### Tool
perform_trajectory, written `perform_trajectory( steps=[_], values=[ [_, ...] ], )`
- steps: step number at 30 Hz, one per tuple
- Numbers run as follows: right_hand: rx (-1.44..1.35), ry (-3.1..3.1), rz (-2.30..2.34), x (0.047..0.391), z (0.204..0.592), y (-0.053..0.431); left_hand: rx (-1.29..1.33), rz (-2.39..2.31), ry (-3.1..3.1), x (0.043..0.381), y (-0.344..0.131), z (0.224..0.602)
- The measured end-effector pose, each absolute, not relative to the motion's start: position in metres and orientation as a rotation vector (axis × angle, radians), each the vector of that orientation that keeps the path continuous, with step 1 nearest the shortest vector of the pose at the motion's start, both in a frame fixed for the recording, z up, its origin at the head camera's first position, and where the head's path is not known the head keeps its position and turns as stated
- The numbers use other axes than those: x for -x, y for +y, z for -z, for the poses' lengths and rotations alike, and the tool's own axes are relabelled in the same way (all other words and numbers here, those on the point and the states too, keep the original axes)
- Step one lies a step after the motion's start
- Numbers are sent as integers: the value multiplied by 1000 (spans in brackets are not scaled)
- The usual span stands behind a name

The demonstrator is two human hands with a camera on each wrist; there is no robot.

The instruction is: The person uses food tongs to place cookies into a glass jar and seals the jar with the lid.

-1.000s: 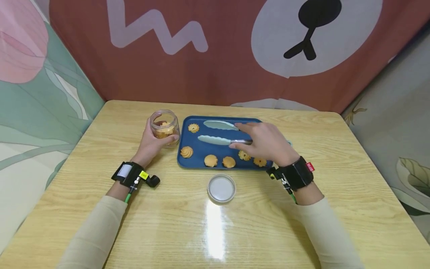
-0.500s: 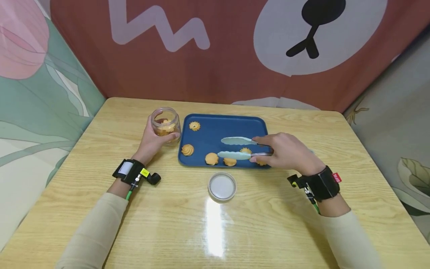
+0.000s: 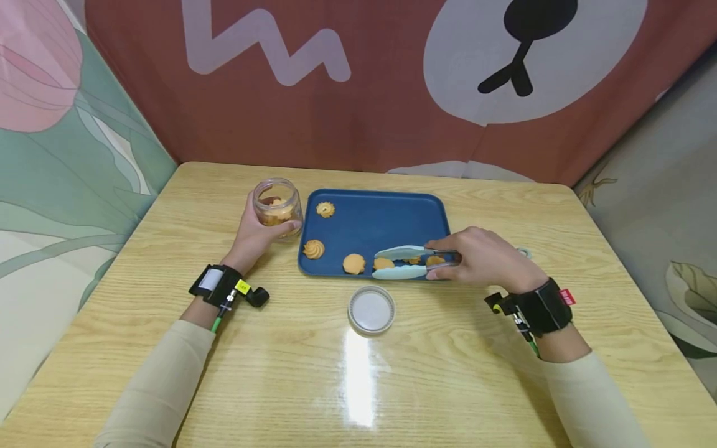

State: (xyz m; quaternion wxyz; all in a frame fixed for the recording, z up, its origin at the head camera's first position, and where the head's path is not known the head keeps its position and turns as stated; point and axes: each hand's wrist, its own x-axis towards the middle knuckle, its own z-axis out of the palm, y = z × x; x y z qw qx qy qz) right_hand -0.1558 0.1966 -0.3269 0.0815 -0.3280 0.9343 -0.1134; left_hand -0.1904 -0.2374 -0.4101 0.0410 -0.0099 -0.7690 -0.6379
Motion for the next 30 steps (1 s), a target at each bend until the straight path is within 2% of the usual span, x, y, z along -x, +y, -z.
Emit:
perform_trajectory(
  steps=[30],
  values=[
    [932,2796,322,158,317,191,12,1943,-2382,190,-240,409]
  ],
)
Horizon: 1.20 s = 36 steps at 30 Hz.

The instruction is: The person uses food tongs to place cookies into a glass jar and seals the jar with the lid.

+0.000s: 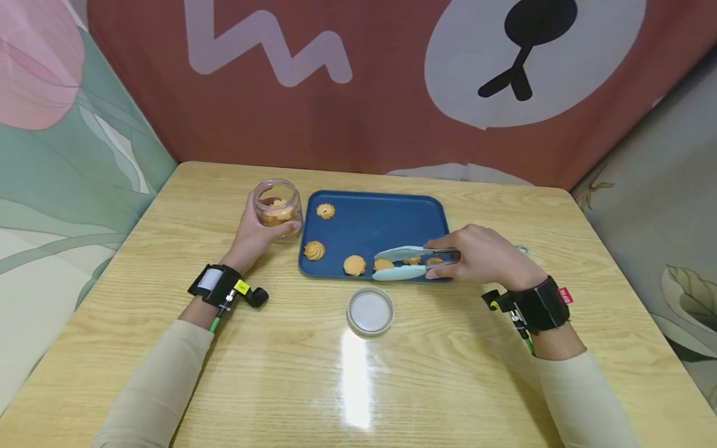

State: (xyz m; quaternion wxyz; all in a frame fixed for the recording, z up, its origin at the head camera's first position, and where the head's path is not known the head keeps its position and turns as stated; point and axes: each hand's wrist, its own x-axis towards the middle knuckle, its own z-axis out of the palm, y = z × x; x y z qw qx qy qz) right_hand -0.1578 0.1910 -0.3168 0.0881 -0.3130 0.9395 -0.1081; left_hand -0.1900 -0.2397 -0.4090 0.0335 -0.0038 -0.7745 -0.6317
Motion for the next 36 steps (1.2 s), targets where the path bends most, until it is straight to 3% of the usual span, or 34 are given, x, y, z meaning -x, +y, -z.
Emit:
perform_trajectory(
  steps=[20,36],
  values=[
    [827,2719,468,165,319,211,29,1950,-2374,190,-240,409],
    [882,2789,439,169,308,196,25,1959,-2365,191,-240,410]
  ],
)
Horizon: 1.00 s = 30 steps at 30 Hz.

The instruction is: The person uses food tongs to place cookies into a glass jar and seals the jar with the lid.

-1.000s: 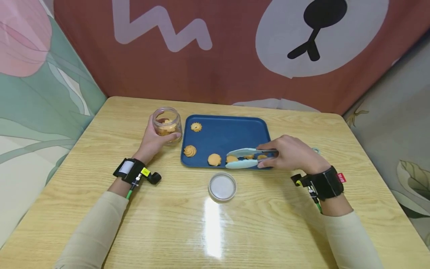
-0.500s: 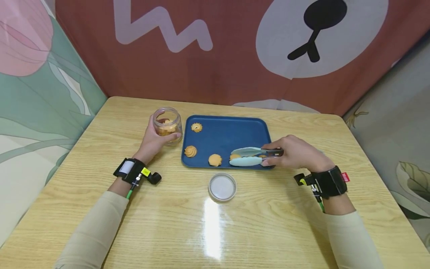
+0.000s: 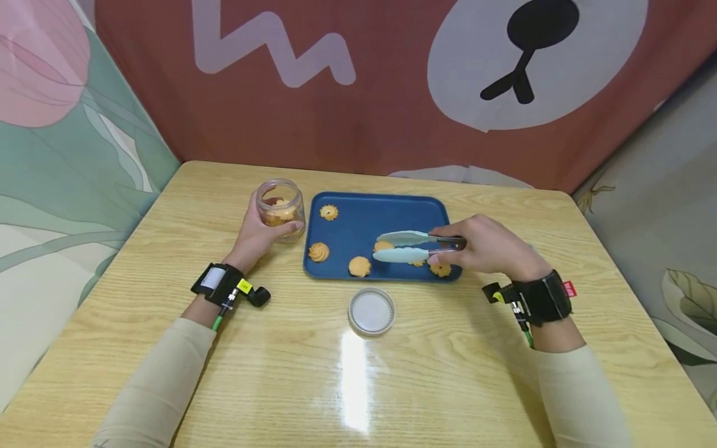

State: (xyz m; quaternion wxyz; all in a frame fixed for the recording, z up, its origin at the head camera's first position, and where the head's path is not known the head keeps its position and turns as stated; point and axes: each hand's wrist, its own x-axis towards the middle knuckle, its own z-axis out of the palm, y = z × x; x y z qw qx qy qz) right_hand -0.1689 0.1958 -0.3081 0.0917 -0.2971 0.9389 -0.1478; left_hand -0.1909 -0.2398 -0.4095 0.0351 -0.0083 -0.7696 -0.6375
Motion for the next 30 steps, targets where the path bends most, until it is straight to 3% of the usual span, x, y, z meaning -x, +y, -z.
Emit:
perform_trajectory(
  steps=[30],
  values=[
    [1105,2958,452,193,280,120,34,1953,-2364,192,-241,411]
  ],
)
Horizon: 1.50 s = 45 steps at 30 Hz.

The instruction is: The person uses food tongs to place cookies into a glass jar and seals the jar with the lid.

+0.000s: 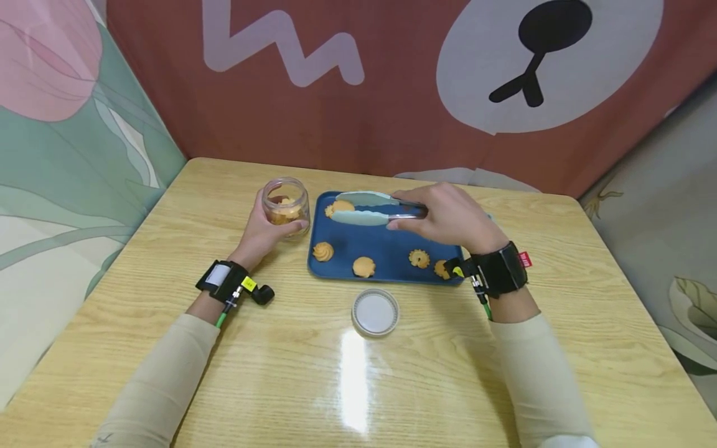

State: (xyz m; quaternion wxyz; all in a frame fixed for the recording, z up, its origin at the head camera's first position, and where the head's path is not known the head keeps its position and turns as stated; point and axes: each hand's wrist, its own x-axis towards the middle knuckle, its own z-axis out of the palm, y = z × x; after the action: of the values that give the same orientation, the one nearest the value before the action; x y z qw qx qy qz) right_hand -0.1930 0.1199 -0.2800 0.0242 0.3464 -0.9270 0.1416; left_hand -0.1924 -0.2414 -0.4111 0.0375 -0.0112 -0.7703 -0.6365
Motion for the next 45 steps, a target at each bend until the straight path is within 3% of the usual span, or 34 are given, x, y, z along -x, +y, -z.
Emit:
perform_trajectory(
  steps=[32,45],
  values=[
    [-1111,-2740,-327,218,276,15,73,1984,-2338,191,-238,409],
    [-1058,-2751,-303,218,277,5,121,1948,-2347,193,-239,410]
  ],
)
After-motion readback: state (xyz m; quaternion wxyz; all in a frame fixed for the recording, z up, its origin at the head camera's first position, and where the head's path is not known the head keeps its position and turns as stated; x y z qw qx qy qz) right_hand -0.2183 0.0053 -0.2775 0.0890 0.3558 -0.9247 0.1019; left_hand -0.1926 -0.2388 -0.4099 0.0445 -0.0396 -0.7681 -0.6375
